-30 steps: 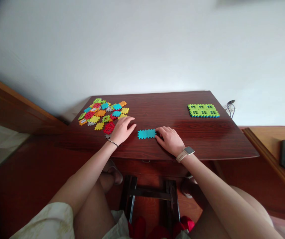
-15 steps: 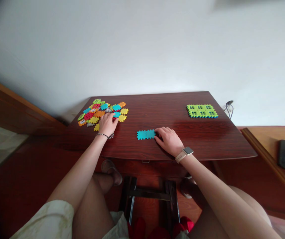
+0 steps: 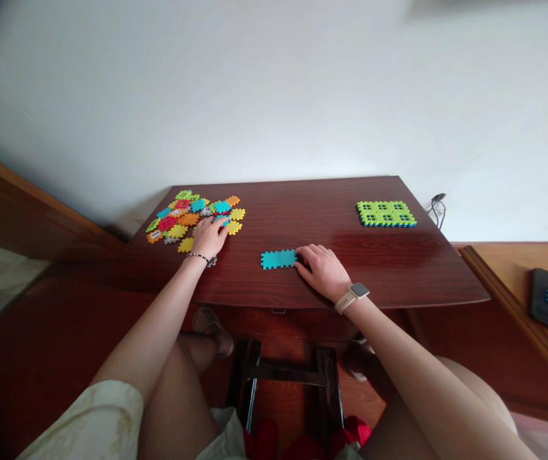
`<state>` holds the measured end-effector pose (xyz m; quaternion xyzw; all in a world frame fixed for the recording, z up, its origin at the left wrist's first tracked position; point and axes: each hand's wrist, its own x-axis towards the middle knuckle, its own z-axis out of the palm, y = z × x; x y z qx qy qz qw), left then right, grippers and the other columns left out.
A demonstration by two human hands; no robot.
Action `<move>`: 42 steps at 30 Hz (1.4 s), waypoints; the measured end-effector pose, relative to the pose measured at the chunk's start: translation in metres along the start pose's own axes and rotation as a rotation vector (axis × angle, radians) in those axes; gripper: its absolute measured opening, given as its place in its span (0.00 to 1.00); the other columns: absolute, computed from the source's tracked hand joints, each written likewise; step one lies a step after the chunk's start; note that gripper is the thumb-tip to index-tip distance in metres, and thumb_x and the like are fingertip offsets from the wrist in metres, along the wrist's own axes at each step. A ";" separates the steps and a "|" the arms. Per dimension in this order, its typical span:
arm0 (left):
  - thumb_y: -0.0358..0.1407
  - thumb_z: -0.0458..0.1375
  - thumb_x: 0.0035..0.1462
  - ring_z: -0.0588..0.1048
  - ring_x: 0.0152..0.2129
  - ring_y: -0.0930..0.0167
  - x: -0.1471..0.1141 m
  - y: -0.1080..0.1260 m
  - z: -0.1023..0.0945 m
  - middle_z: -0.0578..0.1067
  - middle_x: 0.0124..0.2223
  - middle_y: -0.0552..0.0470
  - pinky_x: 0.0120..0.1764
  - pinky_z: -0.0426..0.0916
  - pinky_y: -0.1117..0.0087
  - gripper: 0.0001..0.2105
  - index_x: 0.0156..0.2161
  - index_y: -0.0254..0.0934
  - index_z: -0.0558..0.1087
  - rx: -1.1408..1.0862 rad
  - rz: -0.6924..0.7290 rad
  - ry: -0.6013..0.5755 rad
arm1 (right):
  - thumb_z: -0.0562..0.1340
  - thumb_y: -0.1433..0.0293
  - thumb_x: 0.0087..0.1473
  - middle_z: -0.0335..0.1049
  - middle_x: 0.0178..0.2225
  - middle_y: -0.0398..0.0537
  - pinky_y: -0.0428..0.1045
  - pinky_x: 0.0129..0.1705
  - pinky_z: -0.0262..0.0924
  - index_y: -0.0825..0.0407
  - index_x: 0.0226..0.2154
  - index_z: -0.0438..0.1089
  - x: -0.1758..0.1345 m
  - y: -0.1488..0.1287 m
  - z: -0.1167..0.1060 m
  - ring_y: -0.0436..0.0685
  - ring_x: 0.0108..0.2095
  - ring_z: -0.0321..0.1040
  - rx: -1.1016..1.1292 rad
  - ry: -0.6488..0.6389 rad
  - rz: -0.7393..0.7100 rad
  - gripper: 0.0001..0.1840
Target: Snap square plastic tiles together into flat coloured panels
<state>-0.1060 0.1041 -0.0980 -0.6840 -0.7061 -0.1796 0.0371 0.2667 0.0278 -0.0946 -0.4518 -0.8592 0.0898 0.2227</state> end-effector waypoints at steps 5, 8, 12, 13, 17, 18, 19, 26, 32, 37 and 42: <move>0.39 0.54 0.71 0.69 0.61 0.53 0.001 0.004 0.000 0.75 0.59 0.41 0.62 0.66 0.50 0.17 0.58 0.46 0.80 -0.047 0.103 0.000 | 0.61 0.62 0.71 0.76 0.41 0.52 0.57 0.48 0.63 0.50 0.53 0.72 0.000 -0.002 -0.001 0.64 0.42 0.71 -0.001 -0.009 0.006 0.13; 0.38 0.55 0.71 0.70 0.60 0.53 0.000 0.008 -0.001 0.75 0.58 0.41 0.61 0.67 0.50 0.15 0.55 0.46 0.82 -0.052 0.123 -0.016 | 0.61 0.62 0.71 0.76 0.41 0.52 0.57 0.48 0.63 0.50 0.53 0.72 0.000 -0.003 -0.002 0.64 0.42 0.71 -0.005 -0.011 0.007 0.13; 0.40 0.55 0.71 0.69 0.59 0.50 -0.002 0.012 -0.002 0.74 0.58 0.40 0.59 0.68 0.46 0.16 0.56 0.49 0.81 -0.035 0.082 -0.029 | 0.61 0.62 0.71 0.76 0.42 0.52 0.57 0.49 0.63 0.50 0.53 0.72 0.000 -0.004 -0.002 0.64 0.42 0.71 0.000 -0.013 0.007 0.13; 0.39 0.56 0.71 0.70 0.59 0.50 -0.002 0.013 -0.002 0.74 0.57 0.40 0.59 0.68 0.46 0.16 0.57 0.49 0.81 -0.031 0.070 -0.036 | 0.61 0.63 0.71 0.76 0.42 0.52 0.57 0.49 0.63 0.50 0.53 0.72 0.000 -0.004 -0.003 0.63 0.42 0.71 0.001 -0.013 0.007 0.13; 0.39 0.58 0.69 0.71 0.57 0.51 -0.001 0.011 0.000 0.75 0.56 0.40 0.60 0.68 0.45 0.15 0.56 0.47 0.81 -0.049 0.053 -0.031 | 0.61 0.63 0.71 0.76 0.41 0.52 0.56 0.49 0.62 0.50 0.53 0.72 0.001 -0.003 -0.002 0.63 0.42 0.71 0.003 -0.010 0.003 0.13; 0.39 0.58 0.69 0.71 0.57 0.50 -0.001 0.010 0.001 0.75 0.56 0.40 0.61 0.68 0.45 0.15 0.56 0.46 0.81 -0.060 0.054 -0.018 | 0.61 0.63 0.71 0.76 0.41 0.52 0.56 0.49 0.62 0.50 0.53 0.72 0.001 -0.003 -0.002 0.63 0.42 0.71 0.001 -0.009 0.003 0.13; 0.39 0.59 0.68 0.71 0.58 0.50 -0.001 0.009 0.002 0.74 0.57 0.39 0.62 0.68 0.44 0.14 0.55 0.45 0.81 -0.072 0.058 -0.003 | 0.61 0.63 0.71 0.76 0.41 0.52 0.56 0.49 0.62 0.50 0.53 0.72 0.001 -0.003 -0.002 0.63 0.42 0.71 -0.002 -0.009 0.002 0.13; 0.34 0.62 0.64 0.72 0.61 0.50 -0.001 0.006 0.004 0.65 0.66 0.36 0.68 0.67 0.49 0.10 0.48 0.36 0.82 -0.196 0.108 0.057 | 0.61 0.63 0.71 0.76 0.41 0.52 0.56 0.49 0.62 0.50 0.53 0.73 0.000 -0.002 0.000 0.64 0.42 0.71 -0.012 -0.012 0.001 0.13; 0.29 0.60 0.64 0.80 0.46 0.63 0.000 0.007 0.001 0.70 0.62 0.41 0.58 0.77 0.57 0.10 0.46 0.38 0.82 -0.361 0.095 0.104 | 0.61 0.62 0.71 0.77 0.42 0.52 0.56 0.48 0.62 0.50 0.54 0.73 0.000 0.001 0.001 0.64 0.42 0.71 -0.022 -0.005 -0.007 0.14; 0.27 0.60 0.63 0.79 0.48 0.62 0.000 0.011 -0.002 0.75 0.56 0.42 0.54 0.78 0.59 0.11 0.45 0.37 0.83 -0.451 0.110 0.117 | 0.62 0.63 0.71 0.77 0.42 0.52 0.56 0.48 0.63 0.50 0.53 0.73 0.000 0.001 0.002 0.64 0.42 0.71 -0.024 0.004 -0.003 0.13; 0.29 0.59 0.64 0.80 0.43 0.64 -0.003 0.017 -0.002 0.79 0.53 0.43 0.52 0.77 0.58 0.10 0.47 0.37 0.82 -0.496 0.144 0.067 | 0.62 0.63 0.71 0.77 0.42 0.52 0.56 0.49 0.63 0.50 0.54 0.73 -0.001 0.000 0.002 0.64 0.42 0.71 -0.020 0.002 -0.004 0.13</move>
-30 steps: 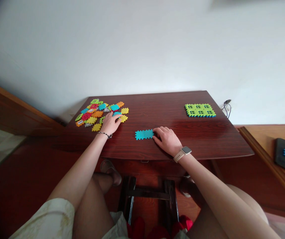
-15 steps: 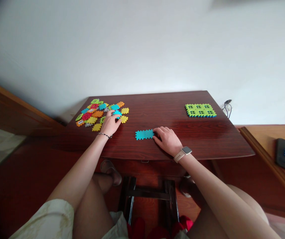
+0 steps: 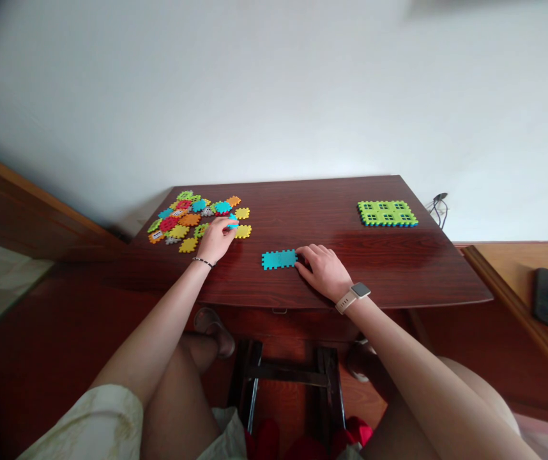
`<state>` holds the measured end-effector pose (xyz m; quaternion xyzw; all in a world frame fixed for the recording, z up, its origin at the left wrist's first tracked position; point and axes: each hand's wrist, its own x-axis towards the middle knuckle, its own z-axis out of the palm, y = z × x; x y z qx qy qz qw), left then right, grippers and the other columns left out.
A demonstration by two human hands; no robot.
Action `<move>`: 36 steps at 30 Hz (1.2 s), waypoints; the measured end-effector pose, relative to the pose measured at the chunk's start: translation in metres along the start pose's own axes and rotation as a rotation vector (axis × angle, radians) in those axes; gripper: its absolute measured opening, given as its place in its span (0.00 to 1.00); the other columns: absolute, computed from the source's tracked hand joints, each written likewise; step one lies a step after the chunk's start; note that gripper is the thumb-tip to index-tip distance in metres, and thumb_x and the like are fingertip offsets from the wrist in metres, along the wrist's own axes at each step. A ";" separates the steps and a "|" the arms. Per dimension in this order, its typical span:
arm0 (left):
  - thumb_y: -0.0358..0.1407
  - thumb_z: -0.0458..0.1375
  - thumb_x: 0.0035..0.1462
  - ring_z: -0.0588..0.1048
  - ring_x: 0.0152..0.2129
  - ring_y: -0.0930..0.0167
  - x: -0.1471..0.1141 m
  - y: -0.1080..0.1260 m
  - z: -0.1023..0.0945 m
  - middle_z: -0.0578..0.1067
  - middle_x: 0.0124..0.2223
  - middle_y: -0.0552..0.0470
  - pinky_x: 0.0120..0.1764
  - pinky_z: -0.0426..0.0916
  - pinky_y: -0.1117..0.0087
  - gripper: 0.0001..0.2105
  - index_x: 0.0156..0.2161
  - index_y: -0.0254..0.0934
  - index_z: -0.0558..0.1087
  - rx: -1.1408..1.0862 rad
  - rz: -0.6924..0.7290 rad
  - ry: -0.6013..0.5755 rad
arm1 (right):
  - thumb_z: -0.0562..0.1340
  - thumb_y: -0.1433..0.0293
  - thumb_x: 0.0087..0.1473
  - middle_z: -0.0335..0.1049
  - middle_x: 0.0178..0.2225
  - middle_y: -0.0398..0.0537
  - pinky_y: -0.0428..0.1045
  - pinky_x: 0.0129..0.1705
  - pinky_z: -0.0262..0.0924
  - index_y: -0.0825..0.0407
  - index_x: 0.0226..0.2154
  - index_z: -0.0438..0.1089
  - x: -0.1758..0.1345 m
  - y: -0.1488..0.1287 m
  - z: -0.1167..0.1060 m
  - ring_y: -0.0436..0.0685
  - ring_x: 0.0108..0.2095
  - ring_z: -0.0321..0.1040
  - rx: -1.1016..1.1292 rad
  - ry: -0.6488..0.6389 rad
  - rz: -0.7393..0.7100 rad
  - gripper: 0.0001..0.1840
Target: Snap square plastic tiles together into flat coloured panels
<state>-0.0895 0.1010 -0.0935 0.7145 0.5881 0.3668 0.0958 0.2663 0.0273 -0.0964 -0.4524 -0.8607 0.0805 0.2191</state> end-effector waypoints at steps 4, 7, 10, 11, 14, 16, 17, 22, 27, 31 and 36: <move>0.30 0.59 0.65 0.80 0.43 0.64 -0.001 0.007 0.002 0.81 0.51 0.44 0.48 0.77 0.61 0.10 0.47 0.38 0.81 -0.040 0.028 0.027 | 0.62 0.62 0.71 0.77 0.43 0.52 0.57 0.49 0.63 0.51 0.54 0.73 0.001 0.000 0.000 0.64 0.43 0.72 -0.002 -0.001 -0.001 0.14; 0.27 0.58 0.65 0.81 0.45 0.64 -0.003 0.015 0.002 0.82 0.49 0.46 0.49 0.76 0.62 0.10 0.45 0.39 0.81 -0.076 0.076 0.062 | 0.61 0.62 0.71 0.77 0.43 0.53 0.57 0.49 0.63 0.51 0.54 0.73 0.001 0.000 -0.001 0.64 0.43 0.72 -0.003 -0.005 0.000 0.14; 0.26 0.57 0.64 0.81 0.46 0.63 -0.006 0.022 0.002 0.83 0.47 0.47 0.53 0.75 0.59 0.11 0.43 0.40 0.81 -0.096 0.109 0.076 | 0.61 0.62 0.71 0.77 0.43 0.53 0.57 0.49 0.63 0.51 0.54 0.73 0.001 0.000 -0.001 0.64 0.42 0.72 0.005 -0.001 0.000 0.14; 0.25 0.58 0.64 0.80 0.47 0.63 -0.007 0.024 0.003 0.83 0.47 0.47 0.54 0.75 0.58 0.11 0.43 0.40 0.81 -0.105 0.109 0.076 | 0.61 0.62 0.71 0.77 0.43 0.53 0.57 0.49 0.63 0.51 0.53 0.73 0.001 0.000 -0.001 0.64 0.42 0.72 0.008 0.000 -0.001 0.14; 0.26 0.58 0.63 0.80 0.49 0.62 -0.013 0.030 0.006 0.82 0.50 0.47 0.55 0.75 0.57 0.12 0.47 0.41 0.79 -0.182 0.088 0.067 | 0.61 0.62 0.71 0.77 0.43 0.53 0.57 0.49 0.63 0.50 0.53 0.73 0.001 0.000 -0.001 0.64 0.42 0.72 0.010 0.002 -0.002 0.14; 0.26 0.59 0.63 0.80 0.50 0.63 -0.017 0.034 0.010 0.81 0.53 0.47 0.54 0.76 0.58 0.14 0.50 0.41 0.78 -0.280 0.052 0.046 | 0.60 0.62 0.71 0.77 0.43 0.53 0.57 0.49 0.63 0.50 0.53 0.73 0.001 0.000 -0.001 0.64 0.42 0.71 0.008 0.001 -0.001 0.14; 0.27 0.60 0.62 0.80 0.50 0.63 -0.019 0.036 0.012 0.81 0.54 0.46 0.53 0.77 0.59 0.15 0.52 0.41 0.77 -0.330 0.032 0.034 | 0.60 0.62 0.71 0.77 0.43 0.53 0.57 0.49 0.63 0.50 0.53 0.73 0.001 -0.001 -0.001 0.64 0.43 0.71 0.007 -0.001 -0.001 0.14; 0.29 0.62 0.62 0.80 0.51 0.63 -0.031 0.052 0.021 0.79 0.58 0.45 0.52 0.78 0.62 0.21 0.59 0.43 0.75 -0.438 -0.021 0.003 | 0.61 0.62 0.71 0.76 0.42 0.52 0.57 0.49 0.62 0.50 0.53 0.72 0.001 -0.001 -0.001 0.64 0.43 0.71 0.003 -0.002 0.003 0.14; 0.37 0.64 0.63 0.82 0.42 0.65 -0.040 0.067 0.029 0.78 0.56 0.45 0.43 0.82 0.63 0.17 0.57 0.43 0.74 -0.664 -0.108 -0.090 | 0.60 0.62 0.71 0.76 0.42 0.52 0.57 0.48 0.62 0.49 0.53 0.72 0.001 -0.001 -0.002 0.64 0.42 0.71 0.010 -0.006 -0.002 0.13; 0.43 0.66 0.63 0.80 0.43 0.66 -0.045 0.076 0.036 0.76 0.57 0.44 0.40 0.83 0.65 0.18 0.55 0.42 0.75 -0.757 -0.143 -0.109 | 0.60 0.62 0.71 0.76 0.40 0.52 0.57 0.48 0.62 0.49 0.53 0.72 0.001 -0.001 -0.002 0.64 0.42 0.71 0.005 -0.004 -0.006 0.13; 0.47 0.68 0.62 0.78 0.40 0.68 -0.050 0.084 0.043 0.76 0.50 0.47 0.37 0.82 0.68 0.18 0.52 0.41 0.75 -0.835 -0.227 -0.128 | 0.60 0.62 0.71 0.76 0.41 0.52 0.57 0.48 0.62 0.49 0.53 0.72 0.001 -0.002 -0.003 0.64 0.42 0.71 0.007 -0.011 -0.005 0.13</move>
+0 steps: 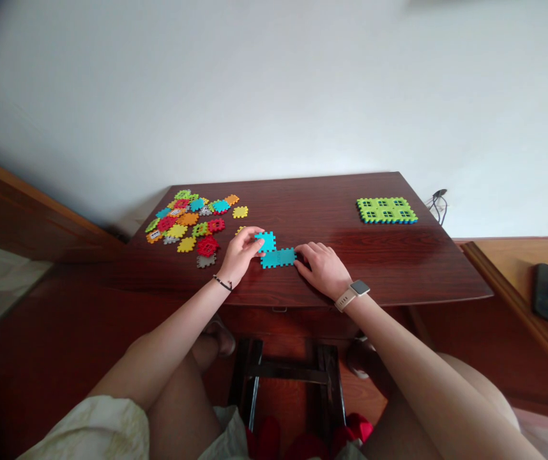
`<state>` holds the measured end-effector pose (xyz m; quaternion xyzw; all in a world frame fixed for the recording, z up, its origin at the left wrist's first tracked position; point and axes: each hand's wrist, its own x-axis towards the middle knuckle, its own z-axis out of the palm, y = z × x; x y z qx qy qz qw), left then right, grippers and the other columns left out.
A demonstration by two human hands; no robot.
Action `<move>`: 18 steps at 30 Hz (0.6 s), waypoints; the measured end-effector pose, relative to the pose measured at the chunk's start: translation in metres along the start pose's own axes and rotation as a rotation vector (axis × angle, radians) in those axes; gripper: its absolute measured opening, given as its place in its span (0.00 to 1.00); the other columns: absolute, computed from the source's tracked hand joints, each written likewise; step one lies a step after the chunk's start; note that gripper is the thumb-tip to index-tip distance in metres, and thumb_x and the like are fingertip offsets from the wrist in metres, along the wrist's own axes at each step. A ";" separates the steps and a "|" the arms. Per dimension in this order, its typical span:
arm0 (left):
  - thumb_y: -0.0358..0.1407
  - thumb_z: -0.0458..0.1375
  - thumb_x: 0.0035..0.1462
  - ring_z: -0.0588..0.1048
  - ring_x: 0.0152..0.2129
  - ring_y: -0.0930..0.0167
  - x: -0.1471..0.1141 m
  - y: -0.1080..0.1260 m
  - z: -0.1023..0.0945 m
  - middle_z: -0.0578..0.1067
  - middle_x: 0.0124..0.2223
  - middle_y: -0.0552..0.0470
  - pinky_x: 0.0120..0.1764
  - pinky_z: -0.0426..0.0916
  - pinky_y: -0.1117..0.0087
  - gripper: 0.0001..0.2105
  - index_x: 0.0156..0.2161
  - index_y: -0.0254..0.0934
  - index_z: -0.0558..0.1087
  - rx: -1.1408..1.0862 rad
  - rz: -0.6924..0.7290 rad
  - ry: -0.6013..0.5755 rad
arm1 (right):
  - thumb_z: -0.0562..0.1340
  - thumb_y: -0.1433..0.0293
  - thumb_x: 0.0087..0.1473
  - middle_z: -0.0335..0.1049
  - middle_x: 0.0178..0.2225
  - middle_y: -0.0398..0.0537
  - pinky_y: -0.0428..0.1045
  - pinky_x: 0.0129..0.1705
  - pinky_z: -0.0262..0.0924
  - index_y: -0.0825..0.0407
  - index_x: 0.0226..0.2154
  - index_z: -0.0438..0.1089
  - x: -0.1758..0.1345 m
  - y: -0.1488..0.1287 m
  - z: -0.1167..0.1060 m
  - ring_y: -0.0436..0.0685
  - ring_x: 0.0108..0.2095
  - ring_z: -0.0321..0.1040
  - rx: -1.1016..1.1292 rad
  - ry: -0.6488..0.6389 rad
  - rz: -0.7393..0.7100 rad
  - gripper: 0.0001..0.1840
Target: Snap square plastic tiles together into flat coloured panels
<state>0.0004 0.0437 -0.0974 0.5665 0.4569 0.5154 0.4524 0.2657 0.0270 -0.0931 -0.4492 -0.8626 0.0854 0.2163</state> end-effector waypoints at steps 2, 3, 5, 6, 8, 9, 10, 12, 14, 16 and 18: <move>0.48 0.68 0.61 0.77 0.38 0.69 -0.001 0.000 0.002 0.76 0.48 0.48 0.35 0.82 0.69 0.18 0.50 0.41 0.75 -0.033 -0.035 0.012 | 0.60 0.62 0.71 0.76 0.42 0.53 0.57 0.48 0.62 0.49 0.53 0.72 0.000 -0.001 0.000 0.64 0.42 0.71 0.005 -0.003 0.005 0.13; 0.49 0.69 0.60 0.77 0.37 0.70 -0.002 -0.001 0.003 0.76 0.47 0.49 0.34 0.81 0.70 0.19 0.49 0.41 0.74 -0.049 -0.048 0.019 | 0.60 0.62 0.71 0.76 0.42 0.53 0.57 0.48 0.62 0.49 0.53 0.72 0.000 -0.001 0.000 0.64 0.43 0.71 0.008 -0.003 0.007 0.13; 0.51 0.70 0.58 0.77 0.36 0.70 -0.002 -0.001 0.004 0.76 0.45 0.50 0.33 0.81 0.71 0.21 0.48 0.40 0.73 -0.082 -0.069 0.031 | 0.61 0.62 0.71 0.76 0.43 0.53 0.57 0.48 0.62 0.50 0.53 0.72 0.000 -0.001 0.000 0.64 0.43 0.71 0.008 -0.003 0.010 0.13; 0.52 0.70 0.57 0.77 0.35 0.71 -0.002 -0.001 0.005 0.76 0.44 0.50 0.32 0.80 0.71 0.22 0.47 0.40 0.73 -0.096 -0.076 0.035 | 0.61 0.62 0.71 0.76 0.42 0.53 0.57 0.49 0.62 0.50 0.53 0.72 0.000 -0.001 0.000 0.64 0.43 0.71 0.007 -0.003 0.012 0.13; 0.53 0.71 0.55 0.76 0.33 0.71 -0.002 -0.002 0.006 0.76 0.41 0.51 0.31 0.79 0.71 0.23 0.46 0.40 0.72 -0.111 -0.082 0.039 | 0.61 0.63 0.71 0.76 0.42 0.52 0.57 0.49 0.62 0.50 0.53 0.72 0.000 -0.001 0.000 0.64 0.43 0.71 0.006 -0.002 0.013 0.13; 0.53 0.71 0.55 0.77 0.33 0.71 -0.002 -0.002 0.006 0.76 0.40 0.52 0.31 0.79 0.71 0.23 0.46 0.40 0.72 -0.109 -0.081 0.038 | 0.61 0.63 0.71 0.76 0.42 0.52 0.57 0.49 0.62 0.50 0.53 0.72 0.000 -0.001 0.000 0.64 0.43 0.71 0.006 -0.001 0.012 0.13; 0.54 0.71 0.55 0.77 0.32 0.71 -0.003 -0.002 0.007 0.76 0.39 0.52 0.31 0.78 0.71 0.23 0.45 0.41 0.71 -0.102 -0.079 0.035 | 0.61 0.62 0.71 0.76 0.42 0.52 0.57 0.49 0.62 0.50 0.53 0.72 0.000 -0.001 0.000 0.64 0.42 0.71 0.007 -0.002 0.010 0.13; 0.53 0.71 0.56 0.77 0.32 0.70 -0.003 -0.002 0.008 0.76 0.36 0.53 0.33 0.77 0.70 0.22 0.43 0.41 0.71 -0.084 -0.073 0.031 | 0.61 0.62 0.71 0.76 0.43 0.53 0.57 0.49 0.62 0.49 0.53 0.72 0.000 -0.001 0.000 0.64 0.42 0.71 0.008 -0.002 0.008 0.13; 0.52 0.70 0.56 0.77 0.31 0.71 -0.004 -0.001 0.009 0.75 0.34 0.54 0.34 0.75 0.70 0.20 0.41 0.40 0.71 -0.067 -0.058 0.034 | 0.61 0.61 0.71 0.76 0.42 0.52 0.57 0.49 0.62 0.49 0.52 0.72 0.001 -0.001 -0.001 0.64 0.42 0.71 0.009 -0.001 0.013 0.13; 0.50 0.70 0.57 0.76 0.31 0.71 -0.005 0.001 0.009 0.75 0.34 0.54 0.35 0.73 0.71 0.18 0.40 0.40 0.71 -0.038 -0.027 0.042 | 0.61 0.60 0.71 0.76 0.40 0.51 0.57 0.48 0.62 0.49 0.52 0.72 0.001 -0.001 -0.001 0.64 0.42 0.71 0.011 -0.002 0.014 0.13; 0.48 0.70 0.57 0.76 0.32 0.71 -0.006 0.003 0.009 0.76 0.36 0.53 0.37 0.72 0.71 0.17 0.39 0.40 0.73 0.003 0.017 0.049 | 0.61 0.60 0.71 0.76 0.40 0.51 0.57 0.48 0.62 0.49 0.51 0.72 0.001 -0.001 0.000 0.64 0.41 0.71 0.010 -0.001 0.012 0.13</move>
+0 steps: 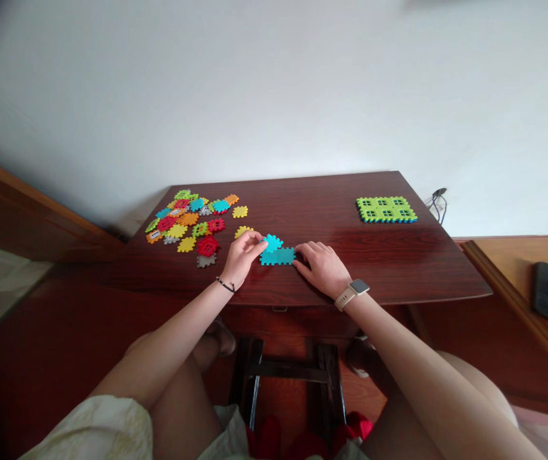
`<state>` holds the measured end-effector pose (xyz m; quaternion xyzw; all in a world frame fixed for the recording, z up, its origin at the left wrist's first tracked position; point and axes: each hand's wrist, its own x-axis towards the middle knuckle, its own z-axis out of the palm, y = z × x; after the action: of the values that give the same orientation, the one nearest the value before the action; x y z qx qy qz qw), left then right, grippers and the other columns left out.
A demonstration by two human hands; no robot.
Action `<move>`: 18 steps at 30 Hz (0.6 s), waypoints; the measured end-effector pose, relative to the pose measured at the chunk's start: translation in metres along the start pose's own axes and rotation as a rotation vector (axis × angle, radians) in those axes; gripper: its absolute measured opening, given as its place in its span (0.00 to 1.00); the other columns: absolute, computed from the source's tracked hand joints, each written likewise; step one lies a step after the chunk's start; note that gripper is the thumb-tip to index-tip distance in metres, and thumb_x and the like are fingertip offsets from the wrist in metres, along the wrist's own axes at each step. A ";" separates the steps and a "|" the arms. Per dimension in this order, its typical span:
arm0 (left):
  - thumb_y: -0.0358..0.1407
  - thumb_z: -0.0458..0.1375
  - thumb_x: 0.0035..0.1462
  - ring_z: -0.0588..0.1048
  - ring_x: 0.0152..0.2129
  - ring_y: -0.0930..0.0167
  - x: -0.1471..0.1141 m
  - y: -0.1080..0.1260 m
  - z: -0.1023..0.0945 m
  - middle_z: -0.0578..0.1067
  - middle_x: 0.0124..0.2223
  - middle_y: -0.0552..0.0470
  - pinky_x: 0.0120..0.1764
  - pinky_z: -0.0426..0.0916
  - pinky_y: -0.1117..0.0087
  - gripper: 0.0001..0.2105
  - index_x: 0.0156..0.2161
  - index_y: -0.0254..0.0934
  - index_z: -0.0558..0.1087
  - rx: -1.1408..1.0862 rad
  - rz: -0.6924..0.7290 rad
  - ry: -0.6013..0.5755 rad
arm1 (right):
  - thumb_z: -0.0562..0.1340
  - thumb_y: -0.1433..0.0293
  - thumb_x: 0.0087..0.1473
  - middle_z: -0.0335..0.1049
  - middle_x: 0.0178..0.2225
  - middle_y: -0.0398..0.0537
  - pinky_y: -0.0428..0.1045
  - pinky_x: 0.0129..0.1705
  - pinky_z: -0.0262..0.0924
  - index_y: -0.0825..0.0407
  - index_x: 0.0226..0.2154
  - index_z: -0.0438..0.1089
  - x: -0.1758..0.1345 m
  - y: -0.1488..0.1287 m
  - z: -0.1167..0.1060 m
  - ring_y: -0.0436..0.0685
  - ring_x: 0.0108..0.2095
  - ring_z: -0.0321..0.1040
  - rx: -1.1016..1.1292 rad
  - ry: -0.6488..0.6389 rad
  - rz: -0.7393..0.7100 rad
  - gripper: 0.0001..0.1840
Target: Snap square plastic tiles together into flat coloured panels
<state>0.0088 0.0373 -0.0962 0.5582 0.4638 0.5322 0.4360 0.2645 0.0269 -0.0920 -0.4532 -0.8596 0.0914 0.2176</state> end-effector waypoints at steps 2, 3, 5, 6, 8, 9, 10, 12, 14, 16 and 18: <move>0.48 0.69 0.58 0.76 0.33 0.70 0.000 0.001 -0.001 0.77 0.38 0.52 0.37 0.71 0.71 0.15 0.39 0.39 0.73 0.030 0.030 0.000 | 0.61 0.59 0.71 0.76 0.40 0.51 0.57 0.47 0.62 0.48 0.51 0.72 0.000 0.000 0.000 0.64 0.41 0.71 -0.004 0.003 -0.002 0.13; 0.48 0.69 0.59 0.75 0.33 0.71 0.000 0.001 -0.001 0.77 0.39 0.52 0.37 0.71 0.71 0.15 0.39 0.39 0.73 0.033 0.032 -0.002 | 0.61 0.59 0.71 0.76 0.40 0.51 0.57 0.47 0.62 0.48 0.51 0.72 0.000 0.000 0.000 0.64 0.41 0.71 -0.006 0.004 -0.001 0.13; 0.48 0.69 0.58 0.75 0.32 0.71 0.001 0.000 -0.001 0.76 0.39 0.52 0.35 0.71 0.71 0.16 0.40 0.40 0.72 0.008 0.024 0.002 | 0.61 0.58 0.71 0.76 0.40 0.51 0.57 0.47 0.62 0.48 0.52 0.72 0.000 0.000 0.000 0.64 0.41 0.71 -0.006 0.004 0.000 0.14; 0.48 0.70 0.57 0.75 0.33 0.71 0.001 -0.001 -0.001 0.76 0.40 0.51 0.34 0.71 0.71 0.17 0.41 0.40 0.71 -0.014 0.024 0.007 | 0.61 0.58 0.71 0.76 0.40 0.51 0.57 0.47 0.62 0.48 0.52 0.72 0.000 0.000 0.000 0.64 0.41 0.71 -0.004 0.004 0.000 0.14; 0.46 0.71 0.56 0.77 0.37 0.69 0.001 -0.002 -0.001 0.76 0.42 0.50 0.37 0.73 0.70 0.18 0.45 0.41 0.71 -0.043 0.047 0.014 | 0.62 0.58 0.71 0.76 0.39 0.51 0.57 0.47 0.63 0.49 0.52 0.71 0.000 -0.001 0.000 0.64 0.41 0.72 0.002 0.010 0.004 0.14; 0.44 0.71 0.56 0.77 0.39 0.68 0.000 -0.001 -0.001 0.76 0.44 0.49 0.39 0.74 0.69 0.19 0.48 0.42 0.71 -0.046 0.062 0.009 | 0.62 0.58 0.71 0.76 0.39 0.50 0.57 0.47 0.63 0.49 0.52 0.71 0.000 -0.001 -0.001 0.64 0.41 0.72 0.006 0.015 0.006 0.14; 0.43 0.71 0.57 0.78 0.41 0.67 -0.001 -0.001 -0.001 0.77 0.46 0.48 0.41 0.75 0.69 0.20 0.50 0.42 0.72 -0.043 0.072 -0.004 | 0.62 0.58 0.70 0.75 0.38 0.50 0.57 0.47 0.63 0.49 0.52 0.70 0.000 -0.002 -0.001 0.64 0.40 0.72 0.010 0.018 0.008 0.14; 0.42 0.69 0.59 0.78 0.44 0.66 -0.003 0.001 0.000 0.77 0.51 0.46 0.43 0.75 0.68 0.20 0.54 0.42 0.72 -0.033 0.073 -0.051 | 0.62 0.59 0.70 0.74 0.37 0.49 0.56 0.45 0.63 0.49 0.52 0.69 0.000 -0.002 -0.001 0.63 0.39 0.72 0.023 0.022 0.012 0.14; 0.43 0.68 0.61 0.78 0.47 0.65 -0.004 0.003 0.002 0.76 0.55 0.45 0.44 0.76 0.68 0.19 0.54 0.42 0.73 -0.029 0.070 -0.098 | 0.62 0.59 0.70 0.74 0.37 0.49 0.56 0.44 0.64 0.49 0.53 0.68 0.000 -0.003 -0.001 0.63 0.38 0.72 0.041 0.024 0.012 0.14; 0.44 0.68 0.60 0.78 0.49 0.64 -0.005 0.005 0.003 0.76 0.56 0.44 0.45 0.76 0.67 0.18 0.53 0.42 0.73 -0.015 0.073 -0.125 | 0.62 0.60 0.70 0.74 0.38 0.49 0.56 0.44 0.65 0.48 0.54 0.67 0.000 -0.003 -0.001 0.63 0.38 0.73 0.062 0.032 0.008 0.15; 0.45 0.68 0.60 0.78 0.48 0.65 -0.006 0.005 0.004 0.77 0.53 0.45 0.45 0.75 0.67 0.18 0.51 0.41 0.73 -0.002 0.070 -0.125 | 0.61 0.60 0.70 0.74 0.39 0.49 0.56 0.44 0.66 0.48 0.56 0.66 -0.002 -0.005 -0.001 0.63 0.39 0.74 0.080 0.047 0.000 0.17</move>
<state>0.0131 0.0306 -0.0927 0.6058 0.4153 0.5118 0.4456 0.2623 0.0229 -0.0901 -0.4462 -0.8499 0.1151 0.2556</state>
